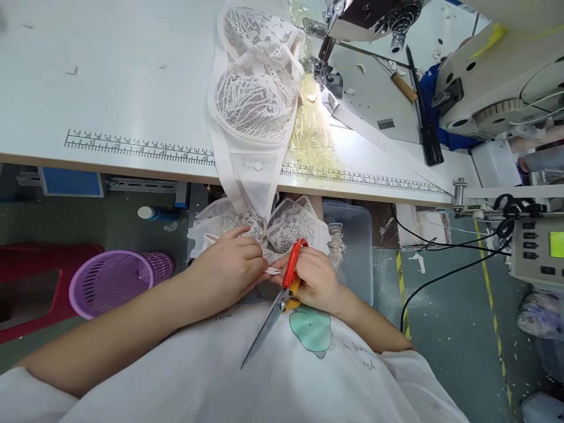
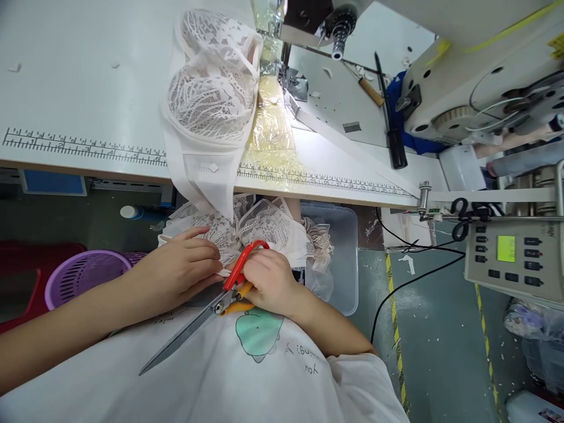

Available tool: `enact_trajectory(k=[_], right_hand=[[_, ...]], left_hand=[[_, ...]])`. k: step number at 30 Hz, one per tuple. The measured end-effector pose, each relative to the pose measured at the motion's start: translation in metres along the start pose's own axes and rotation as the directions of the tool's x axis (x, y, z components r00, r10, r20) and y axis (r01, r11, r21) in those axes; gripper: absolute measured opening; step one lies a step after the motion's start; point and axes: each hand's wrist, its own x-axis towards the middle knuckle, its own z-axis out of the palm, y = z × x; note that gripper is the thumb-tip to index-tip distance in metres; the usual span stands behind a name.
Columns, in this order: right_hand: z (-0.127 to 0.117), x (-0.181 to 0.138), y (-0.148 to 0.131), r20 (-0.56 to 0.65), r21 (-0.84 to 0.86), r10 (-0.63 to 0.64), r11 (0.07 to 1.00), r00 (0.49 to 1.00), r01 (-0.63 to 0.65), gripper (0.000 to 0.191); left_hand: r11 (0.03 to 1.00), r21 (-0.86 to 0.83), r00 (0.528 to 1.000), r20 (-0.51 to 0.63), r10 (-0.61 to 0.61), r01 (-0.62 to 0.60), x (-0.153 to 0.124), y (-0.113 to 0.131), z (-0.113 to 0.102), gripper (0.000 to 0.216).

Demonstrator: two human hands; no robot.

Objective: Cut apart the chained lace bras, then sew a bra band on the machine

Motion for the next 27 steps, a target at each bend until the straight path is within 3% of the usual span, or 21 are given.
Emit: enact_trajectory(k=[3, 8, 14, 17, 22, 27], right_hand=[[-0.001, 0.001, -0.001, 0.022, 0.062, 0.056, 0.996, 0.998, -0.057, 0.013], [-0.001, 0.004, -0.002, -0.042, 0.194, 0.105, 0.976, 0.994, -0.095, 0.013], [-0.002, 0.004, -0.004, -0.091, 0.164, 0.065, 0.985, 0.994, -0.05, 0.013], [-0.003, 0.004, -0.005, -0.135, 0.13, 0.02, 0.991, 0.991, -0.002, 0.014], [-0.005, 0.005, -0.006, -0.169, 0.118, 0.003, 0.993, 0.986, 0.017, 0.016], [-0.006, 0.004, -0.007, -0.148, 0.195, 0.048, 0.981, 0.988, -0.019, 0.017]], left_hand=[[0.998, -0.051, 0.998, 0.059, -0.021, 0.024, 0.001, 0.002, -0.004, 0.034], [0.991, -0.053, 0.98, 0.166, -0.112, 0.122, 0.004, 0.005, -0.014, 0.023], [0.976, 0.208, 0.969, 0.222, -0.104, 0.057, 0.0, 0.006, -0.022, 0.036], [0.971, 0.232, 0.981, 0.173, -0.091, 0.049, -0.011, -0.001, -0.031, 0.04], [0.988, -0.016, 0.979, 0.138, -0.152, 0.156, -0.04, -0.018, -0.046, 0.03], [0.88, -0.383, 0.959, 0.128, -0.251, 0.282, -0.053, -0.025, -0.057, 0.021]])
